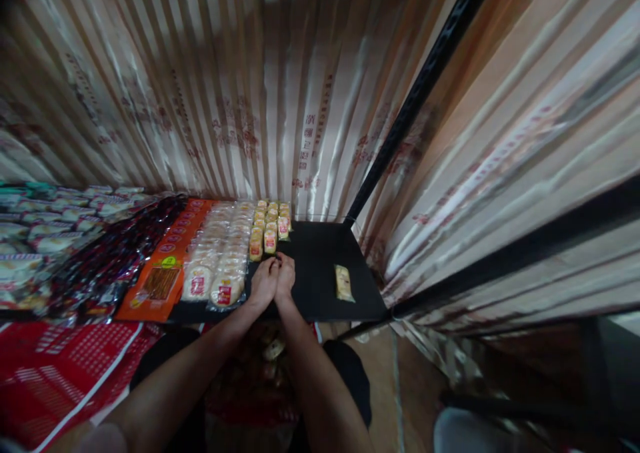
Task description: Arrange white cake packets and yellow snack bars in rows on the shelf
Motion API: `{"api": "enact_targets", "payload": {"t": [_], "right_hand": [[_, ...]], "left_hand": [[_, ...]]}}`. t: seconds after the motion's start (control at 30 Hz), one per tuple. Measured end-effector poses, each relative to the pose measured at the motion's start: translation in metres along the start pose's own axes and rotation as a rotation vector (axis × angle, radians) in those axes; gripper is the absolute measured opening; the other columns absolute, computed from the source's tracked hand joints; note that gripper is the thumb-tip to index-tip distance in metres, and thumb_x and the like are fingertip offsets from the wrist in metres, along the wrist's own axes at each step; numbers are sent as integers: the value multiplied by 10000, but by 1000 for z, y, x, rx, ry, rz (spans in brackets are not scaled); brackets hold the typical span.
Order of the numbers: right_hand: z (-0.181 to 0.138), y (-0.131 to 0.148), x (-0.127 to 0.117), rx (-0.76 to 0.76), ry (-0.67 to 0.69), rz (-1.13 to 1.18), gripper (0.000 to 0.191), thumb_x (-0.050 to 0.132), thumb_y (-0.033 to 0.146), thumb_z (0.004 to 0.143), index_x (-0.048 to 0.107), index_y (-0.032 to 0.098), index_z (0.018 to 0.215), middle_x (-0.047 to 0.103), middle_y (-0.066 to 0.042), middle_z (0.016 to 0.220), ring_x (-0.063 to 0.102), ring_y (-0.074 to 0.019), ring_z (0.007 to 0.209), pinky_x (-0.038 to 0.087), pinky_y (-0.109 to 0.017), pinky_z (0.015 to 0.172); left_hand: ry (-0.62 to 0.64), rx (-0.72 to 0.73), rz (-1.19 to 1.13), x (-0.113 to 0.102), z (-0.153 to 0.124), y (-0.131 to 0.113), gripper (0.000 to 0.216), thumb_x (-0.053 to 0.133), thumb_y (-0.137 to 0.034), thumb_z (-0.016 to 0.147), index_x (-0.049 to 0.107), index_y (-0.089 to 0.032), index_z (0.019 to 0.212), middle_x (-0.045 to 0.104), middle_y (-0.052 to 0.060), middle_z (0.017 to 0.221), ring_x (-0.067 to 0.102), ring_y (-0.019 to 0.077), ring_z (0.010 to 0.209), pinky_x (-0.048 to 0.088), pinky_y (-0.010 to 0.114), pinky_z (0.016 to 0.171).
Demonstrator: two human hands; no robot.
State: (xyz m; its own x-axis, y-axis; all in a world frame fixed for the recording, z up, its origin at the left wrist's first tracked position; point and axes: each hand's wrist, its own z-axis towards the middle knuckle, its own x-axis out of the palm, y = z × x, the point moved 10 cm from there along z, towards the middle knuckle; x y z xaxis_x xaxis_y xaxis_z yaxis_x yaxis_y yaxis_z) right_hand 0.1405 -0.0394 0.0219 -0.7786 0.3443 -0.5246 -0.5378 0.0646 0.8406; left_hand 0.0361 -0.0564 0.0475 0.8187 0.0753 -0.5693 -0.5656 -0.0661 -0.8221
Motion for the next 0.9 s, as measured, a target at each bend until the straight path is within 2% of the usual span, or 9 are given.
{"api": "enact_targets", "payload": {"t": [0.27,0.5,0.73,0.83,0.9], "right_hand": [[-54,4,-16,-32,61,37,351,396,159,727,669,140,947,634,-89,959,573,-158,854,445,-262,817],[-109,7,-22,-104,96,106,353,388,129,713,666,174,926,633,-63,943,562,-157,860,447,-276,830],[-151,-2,2,-140,184,59,335,372,105,733,664,191,872,641,-52,874,563,-167,842,442,-288,831],[-165,-9,26,-166,298,-42,330,368,106,765,665,192,878,657,-61,864,578,-173,840,435,-295,845],[-172,-19,39,-135,344,-141,319,373,122,783,668,183,887,669,-85,900,589,-186,877,432,-310,858]], "left_hand": [[58,29,33,-11,-49,4,307,349,-207,868,622,-125,983,633,119,1007,563,184,960,405,280,898],[-17,110,-3,-21,-104,23,286,336,-224,860,608,-172,932,616,69,946,555,152,917,420,262,878],[-37,114,-81,-28,-142,53,292,318,-203,836,607,-185,874,600,71,931,550,152,911,432,269,880],[-2,2,-65,-25,-146,80,291,329,-203,822,616,-180,871,618,71,945,557,160,934,426,294,902],[4,-136,-40,-24,-147,110,288,342,-195,814,621,-171,881,631,77,972,566,165,957,423,306,913]]}}
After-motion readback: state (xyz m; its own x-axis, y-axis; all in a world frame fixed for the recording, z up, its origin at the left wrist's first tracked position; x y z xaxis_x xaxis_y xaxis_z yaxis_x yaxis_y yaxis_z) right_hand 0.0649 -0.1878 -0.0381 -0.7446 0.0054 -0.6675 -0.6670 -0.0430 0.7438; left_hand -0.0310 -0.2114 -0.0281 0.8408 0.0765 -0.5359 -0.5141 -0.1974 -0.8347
